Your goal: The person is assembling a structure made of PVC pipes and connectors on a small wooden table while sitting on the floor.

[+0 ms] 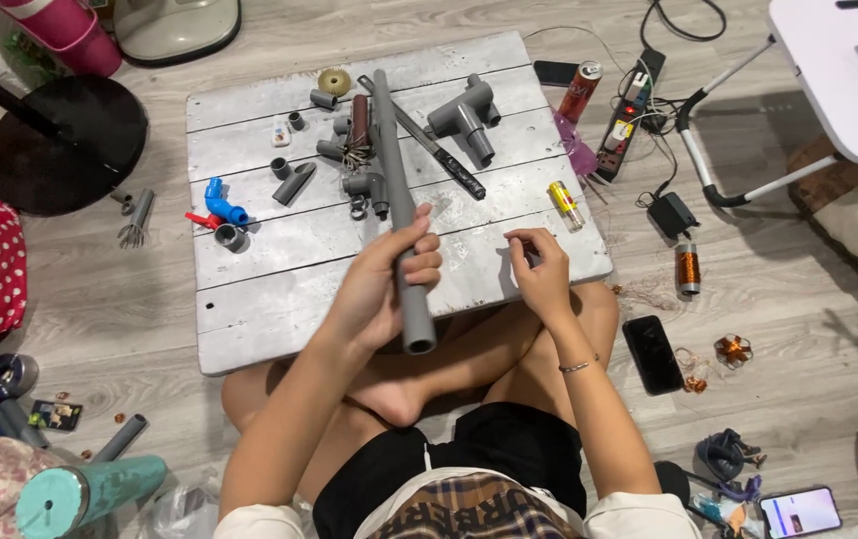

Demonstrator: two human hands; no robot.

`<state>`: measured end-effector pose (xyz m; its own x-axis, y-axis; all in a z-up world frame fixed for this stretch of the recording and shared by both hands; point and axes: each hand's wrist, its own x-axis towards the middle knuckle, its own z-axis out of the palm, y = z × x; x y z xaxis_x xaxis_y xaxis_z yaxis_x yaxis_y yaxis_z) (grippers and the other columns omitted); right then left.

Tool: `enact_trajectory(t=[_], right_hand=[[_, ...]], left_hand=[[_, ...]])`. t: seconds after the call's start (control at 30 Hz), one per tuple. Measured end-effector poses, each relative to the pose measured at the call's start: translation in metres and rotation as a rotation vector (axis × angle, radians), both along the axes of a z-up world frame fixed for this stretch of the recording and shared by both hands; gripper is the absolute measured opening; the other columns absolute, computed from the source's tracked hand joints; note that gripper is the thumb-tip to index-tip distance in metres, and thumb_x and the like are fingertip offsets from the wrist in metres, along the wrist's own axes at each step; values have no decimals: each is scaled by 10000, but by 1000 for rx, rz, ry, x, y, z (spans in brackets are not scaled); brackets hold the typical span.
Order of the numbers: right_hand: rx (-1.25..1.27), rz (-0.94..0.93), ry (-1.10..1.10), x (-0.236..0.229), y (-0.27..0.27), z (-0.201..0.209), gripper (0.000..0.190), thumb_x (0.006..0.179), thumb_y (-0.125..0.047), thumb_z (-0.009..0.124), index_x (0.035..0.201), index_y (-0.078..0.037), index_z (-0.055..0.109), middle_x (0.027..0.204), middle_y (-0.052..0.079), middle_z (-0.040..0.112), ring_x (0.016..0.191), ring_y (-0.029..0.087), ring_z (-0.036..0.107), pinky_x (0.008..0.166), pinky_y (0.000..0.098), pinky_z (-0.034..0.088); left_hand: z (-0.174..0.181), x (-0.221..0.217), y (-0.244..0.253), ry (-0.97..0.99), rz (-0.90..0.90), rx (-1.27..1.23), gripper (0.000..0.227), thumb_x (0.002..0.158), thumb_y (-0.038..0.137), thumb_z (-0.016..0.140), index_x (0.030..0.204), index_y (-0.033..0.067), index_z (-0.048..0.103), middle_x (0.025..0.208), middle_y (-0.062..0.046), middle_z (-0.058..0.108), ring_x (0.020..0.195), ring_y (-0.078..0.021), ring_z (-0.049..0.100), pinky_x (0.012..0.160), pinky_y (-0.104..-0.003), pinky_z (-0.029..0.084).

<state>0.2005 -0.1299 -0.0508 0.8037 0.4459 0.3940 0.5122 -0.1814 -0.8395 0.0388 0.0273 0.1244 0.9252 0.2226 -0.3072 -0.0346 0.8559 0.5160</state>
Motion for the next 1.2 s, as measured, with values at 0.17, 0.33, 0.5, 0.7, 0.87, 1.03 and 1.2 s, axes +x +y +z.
enact_trajectory(t=[0.17, 0.33, 0.5, 0.7, 0.87, 1.03, 1.2], right_hand=[[-1, 16, 12, -3, -1, 4, 120, 944, -55, 608, 972, -94, 718, 871, 98, 650, 873, 261, 675, 795, 349, 556], [14, 17, 58, -5, -2, 6, 122, 944, -66, 606, 979, -86, 721, 881, 108, 661, 872, 271, 684, 808, 359, 558], [26, 11, 64, -6, -2, 8, 128, 948, -61, 598, 981, -87, 719, 883, 111, 661, 882, 269, 685, 810, 358, 561], [20, -3, 67, -5, -1, 6, 121, 950, -65, 602, 980, -83, 717, 886, 110, 663, 886, 278, 688, 814, 363, 565], [18, -3, 72, -8, -2, 9, 124, 957, -75, 596, 983, -78, 717, 881, 116, 665, 886, 281, 689, 817, 369, 563], [39, 12, 95, -5, -4, 3, 212, 1026, -217, 558, 994, -87, 722, 871, 108, 675, 876, 255, 689, 817, 369, 559], [100, 108, 266, -5, -4, -7, 402, 1021, -471, 494, 1085, -145, 720, 972, 97, 699, 958, 210, 630, 875, 391, 502]], left_hand=[[5, 20, 24, -80, -62, 221, 215, 1009, 98, 507, 1198, 88, 405, 816, 3, 343, 550, -4, 340, 432, -96, 311], [9, 33, 40, -88, -134, 350, 214, 1001, 122, 535, 1174, 99, 410, 805, -29, 397, 479, -40, 358, 380, -162, 337], [24, 29, 43, -29, -160, 362, 266, 981, 139, 542, 1208, 22, 466, 781, -38, 414, 418, -31, 407, 331, -191, 379], [29, 18, 45, -54, -175, 436, 240, 983, 134, 540, 1184, 26, 467, 806, -61, 422, 399, -67, 449, 319, -234, 419], [13, 16, 36, -66, -156, 546, 301, 982, 188, 541, 1224, 39, 442, 807, -67, 481, 500, -124, 535, 388, -253, 471], [-20, 3, 16, -99, -170, 621, 558, 973, 333, 571, 1382, 19, 355, 813, -78, 575, 621, -144, 594, 497, -252, 529], [-59, -38, -25, -205, -149, 777, 819, 960, 92, 554, 1544, 62, -19, 816, -156, 595, 508, -169, 591, 432, -246, 511]])
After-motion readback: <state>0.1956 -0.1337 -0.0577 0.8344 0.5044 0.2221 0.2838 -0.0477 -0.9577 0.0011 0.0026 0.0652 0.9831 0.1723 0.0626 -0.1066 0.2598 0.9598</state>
